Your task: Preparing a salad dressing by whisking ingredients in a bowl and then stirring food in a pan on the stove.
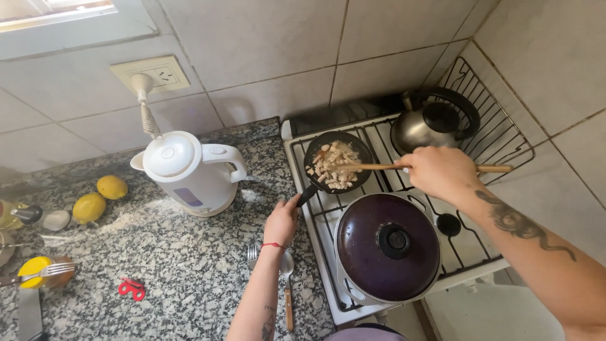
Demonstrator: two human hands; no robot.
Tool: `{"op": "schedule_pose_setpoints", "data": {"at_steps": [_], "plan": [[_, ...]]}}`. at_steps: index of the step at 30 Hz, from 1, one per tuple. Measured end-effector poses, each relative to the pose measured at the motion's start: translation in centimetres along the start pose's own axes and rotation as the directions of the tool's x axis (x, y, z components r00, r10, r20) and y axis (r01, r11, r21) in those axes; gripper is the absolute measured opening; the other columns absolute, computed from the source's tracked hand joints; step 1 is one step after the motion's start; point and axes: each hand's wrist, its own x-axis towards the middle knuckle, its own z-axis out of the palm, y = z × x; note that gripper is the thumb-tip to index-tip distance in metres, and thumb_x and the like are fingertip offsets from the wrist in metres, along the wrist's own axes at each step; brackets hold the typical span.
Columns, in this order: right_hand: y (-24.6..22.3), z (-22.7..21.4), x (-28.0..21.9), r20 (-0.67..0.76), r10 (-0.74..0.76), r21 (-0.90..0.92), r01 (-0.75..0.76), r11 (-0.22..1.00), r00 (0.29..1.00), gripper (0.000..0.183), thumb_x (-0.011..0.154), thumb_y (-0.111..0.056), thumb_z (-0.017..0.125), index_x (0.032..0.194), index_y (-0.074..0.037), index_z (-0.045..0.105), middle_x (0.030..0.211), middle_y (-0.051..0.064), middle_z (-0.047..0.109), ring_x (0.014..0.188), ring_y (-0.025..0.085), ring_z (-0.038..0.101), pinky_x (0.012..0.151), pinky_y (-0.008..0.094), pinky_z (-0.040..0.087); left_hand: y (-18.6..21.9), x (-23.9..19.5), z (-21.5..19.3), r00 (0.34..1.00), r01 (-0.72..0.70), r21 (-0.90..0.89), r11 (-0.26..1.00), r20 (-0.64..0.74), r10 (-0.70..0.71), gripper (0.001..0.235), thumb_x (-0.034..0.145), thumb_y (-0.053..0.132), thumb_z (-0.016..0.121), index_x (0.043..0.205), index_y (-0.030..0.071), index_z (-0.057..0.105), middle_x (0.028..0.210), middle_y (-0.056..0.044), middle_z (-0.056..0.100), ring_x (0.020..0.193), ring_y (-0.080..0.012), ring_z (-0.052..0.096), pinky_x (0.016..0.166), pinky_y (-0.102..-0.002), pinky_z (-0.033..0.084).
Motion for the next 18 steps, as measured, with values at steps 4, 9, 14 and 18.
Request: {"op": "schedule_pose_setpoints", "data": {"at_steps": [4,9,14,18], "plan": [[-0.1,0.1,-0.5,0.13,0.04,0.012,-0.041,0.999,0.991,0.034,0.084,-0.025,0.045,0.106,-0.032,0.07,0.107,-0.002,0.07,0.097,0.03,0.067,0.081,0.042,0.055,-0.1,0.1,0.2,1.0,-0.008,0.002,1.0,0.001,0.008,0.04,0.094,0.02,0.044,0.133,0.025,0.049,0.1,-0.014,0.059,0.09,-0.036,0.063,0.075,-0.045,0.055],[0.7,2.2,1.5,0.055,0.047,0.022,-0.048,0.999,0.997,0.034,0.088,-0.023,0.043,0.108,-0.028,0.07,0.104,0.001,0.071,0.091,0.03,0.069,0.076,0.041,0.056,0.0,0.0,0.2,1.0,-0.013,0.01,1.0,-0.007,0.013,0.04,0.093,0.022,0.045,0.133,0.025,0.049,0.102,-0.014,0.059,0.092,-0.0365,0.063,0.077,-0.046,0.054],[0.6,5.3,3.5,-0.268,-0.137,-0.077,0.121,0.99,0.954,0.033,0.083,-0.021,0.044,0.101,-0.035,0.069,0.095,-0.007,0.065,0.081,0.027,0.068,0.072,0.036,0.056,0.0,0.0,0.3,1.0,-0.022,0.021,1.0,-0.009,0.022,0.04,0.093,0.021,0.045,0.133,0.025,0.049,0.101,-0.014,0.059,0.092,-0.0357,0.063,0.076,-0.044,0.055],[0.1,8.9,6.0,-0.333,-0.362,-0.199,0.311,0.929,0.871,0.04,0.084,-0.01,0.044,0.108,-0.031,0.068,0.089,-0.004,0.061,0.074,0.025,0.065,0.066,0.032,0.054,0.1,0.0,0.0,1.0,-0.02,0.029,0.999,-0.016,0.02,0.04,0.093,0.02,0.045,0.133,0.025,0.05,0.099,-0.013,0.06,0.089,-0.0337,0.064,0.074,-0.042,0.055]]}}
